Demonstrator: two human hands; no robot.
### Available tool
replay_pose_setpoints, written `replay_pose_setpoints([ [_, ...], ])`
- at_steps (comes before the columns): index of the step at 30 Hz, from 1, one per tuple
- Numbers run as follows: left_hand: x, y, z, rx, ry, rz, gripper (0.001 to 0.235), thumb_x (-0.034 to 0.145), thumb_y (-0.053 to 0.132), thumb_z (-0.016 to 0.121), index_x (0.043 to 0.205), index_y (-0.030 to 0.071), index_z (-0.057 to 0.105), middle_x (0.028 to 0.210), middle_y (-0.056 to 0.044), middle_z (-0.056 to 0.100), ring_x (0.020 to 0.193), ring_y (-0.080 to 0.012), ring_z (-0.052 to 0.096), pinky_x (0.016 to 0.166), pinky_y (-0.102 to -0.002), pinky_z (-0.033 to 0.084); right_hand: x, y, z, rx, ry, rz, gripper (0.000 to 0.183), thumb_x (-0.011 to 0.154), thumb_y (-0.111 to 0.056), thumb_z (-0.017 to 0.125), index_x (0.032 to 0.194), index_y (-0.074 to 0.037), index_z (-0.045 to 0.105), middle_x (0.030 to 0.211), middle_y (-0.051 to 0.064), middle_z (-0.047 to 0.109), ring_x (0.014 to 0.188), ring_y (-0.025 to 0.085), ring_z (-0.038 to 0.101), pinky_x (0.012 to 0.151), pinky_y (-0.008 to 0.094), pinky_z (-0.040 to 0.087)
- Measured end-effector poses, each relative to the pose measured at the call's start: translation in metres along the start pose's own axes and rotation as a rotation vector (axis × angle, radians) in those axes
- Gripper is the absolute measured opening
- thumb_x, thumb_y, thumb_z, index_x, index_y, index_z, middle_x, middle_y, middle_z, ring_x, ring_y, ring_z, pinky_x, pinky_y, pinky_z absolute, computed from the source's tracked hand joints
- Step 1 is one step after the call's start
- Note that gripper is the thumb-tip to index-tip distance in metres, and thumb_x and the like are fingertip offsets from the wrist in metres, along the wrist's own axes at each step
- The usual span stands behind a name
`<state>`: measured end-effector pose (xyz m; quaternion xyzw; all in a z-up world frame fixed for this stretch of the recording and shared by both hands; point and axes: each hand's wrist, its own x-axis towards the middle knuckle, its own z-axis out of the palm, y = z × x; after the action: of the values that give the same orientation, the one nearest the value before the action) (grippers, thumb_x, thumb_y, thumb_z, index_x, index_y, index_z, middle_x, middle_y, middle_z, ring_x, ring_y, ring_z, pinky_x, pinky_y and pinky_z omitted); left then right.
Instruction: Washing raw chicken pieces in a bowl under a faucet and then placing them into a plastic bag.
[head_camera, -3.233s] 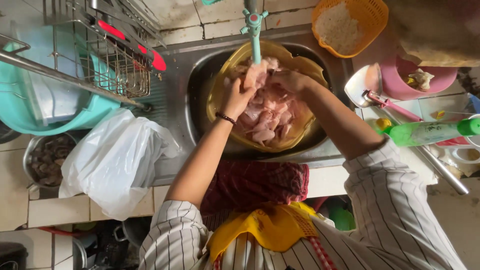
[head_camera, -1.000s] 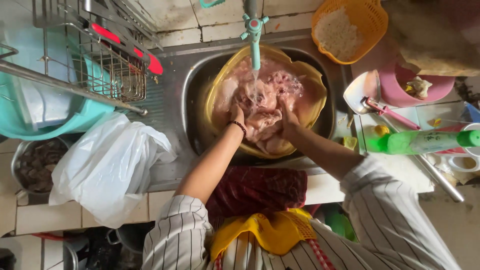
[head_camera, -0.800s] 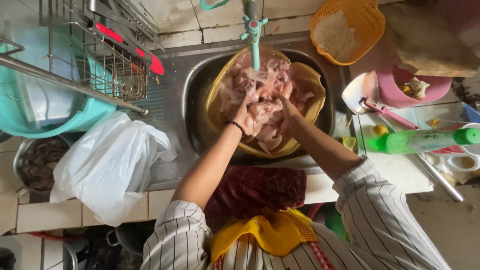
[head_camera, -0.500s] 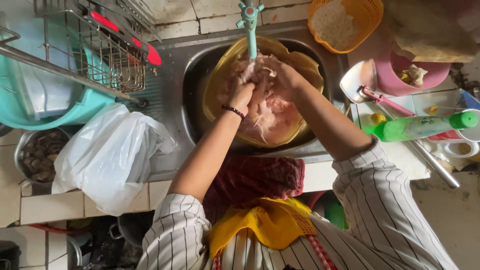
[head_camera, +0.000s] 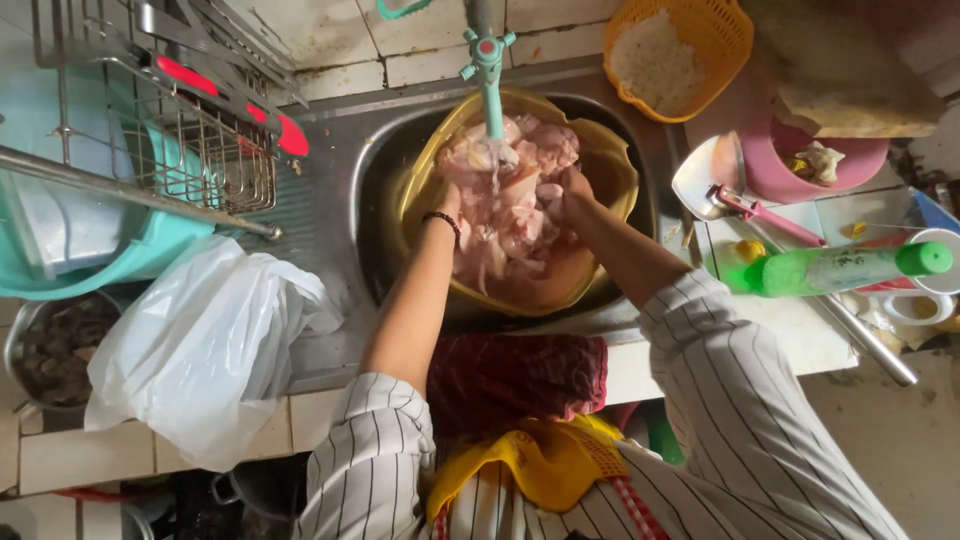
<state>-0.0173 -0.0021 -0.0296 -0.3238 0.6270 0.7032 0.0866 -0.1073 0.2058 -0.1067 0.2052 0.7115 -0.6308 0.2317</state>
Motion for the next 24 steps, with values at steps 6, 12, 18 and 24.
replay_pose_setpoints([
  [6,-0.039,0.030,0.021,0.486,0.118,0.221,0.049,0.102,0.033,0.047,0.135,-0.001,0.061,0.135,-0.020,0.067,0.133,-0.0349,0.056,0.110,-0.034,0.048,-0.026,-0.031,0.032,-0.171,-0.195,-0.080,0.028,0.097,-0.026,0.055,0.108,-0.012,0.077,0.099,0.009,0.073,0.084,0.016,0.066,0.068,0.029,0.054],
  [12,0.042,-0.026,0.010,0.500,-0.114,0.328,0.053,0.084,0.045,0.055,0.124,0.014,0.070,0.129,-0.003,0.068,0.130,-0.0193,0.058,0.114,-0.036,0.041,-0.029,-0.065,-0.001,-0.353,-0.391,-0.135,0.026,0.092,-0.027,0.067,0.116,-0.021,0.077,0.106,0.008,0.076,0.097,0.017,0.072,0.074,0.030,0.057],
  [18,0.083,-0.019,-0.050,0.853,0.122,0.316,0.046,0.078,0.056,0.054,0.108,0.028,0.074,0.103,0.010,0.076,0.105,-0.0087,0.070,0.086,-0.025,0.056,-0.060,-0.090,-0.043,-0.055,-0.463,-0.080,0.045,0.095,-0.008,0.059,0.139,-0.017,0.058,0.139,0.001,0.059,0.117,0.019,0.062,0.091,0.030,0.056],
  [24,0.023,0.050,0.003,0.528,0.053,0.088,0.087,0.094,0.076,0.028,0.147,0.012,0.055,0.152,-0.014,0.054,0.145,-0.0296,0.045,0.123,-0.039,0.031,-0.016,-0.080,-0.010,-0.097,-0.431,0.204,0.031,0.098,-0.038,0.056,0.117,-0.023,0.077,0.109,0.000,0.078,0.094,0.015,0.072,0.069,0.027,0.052],
])
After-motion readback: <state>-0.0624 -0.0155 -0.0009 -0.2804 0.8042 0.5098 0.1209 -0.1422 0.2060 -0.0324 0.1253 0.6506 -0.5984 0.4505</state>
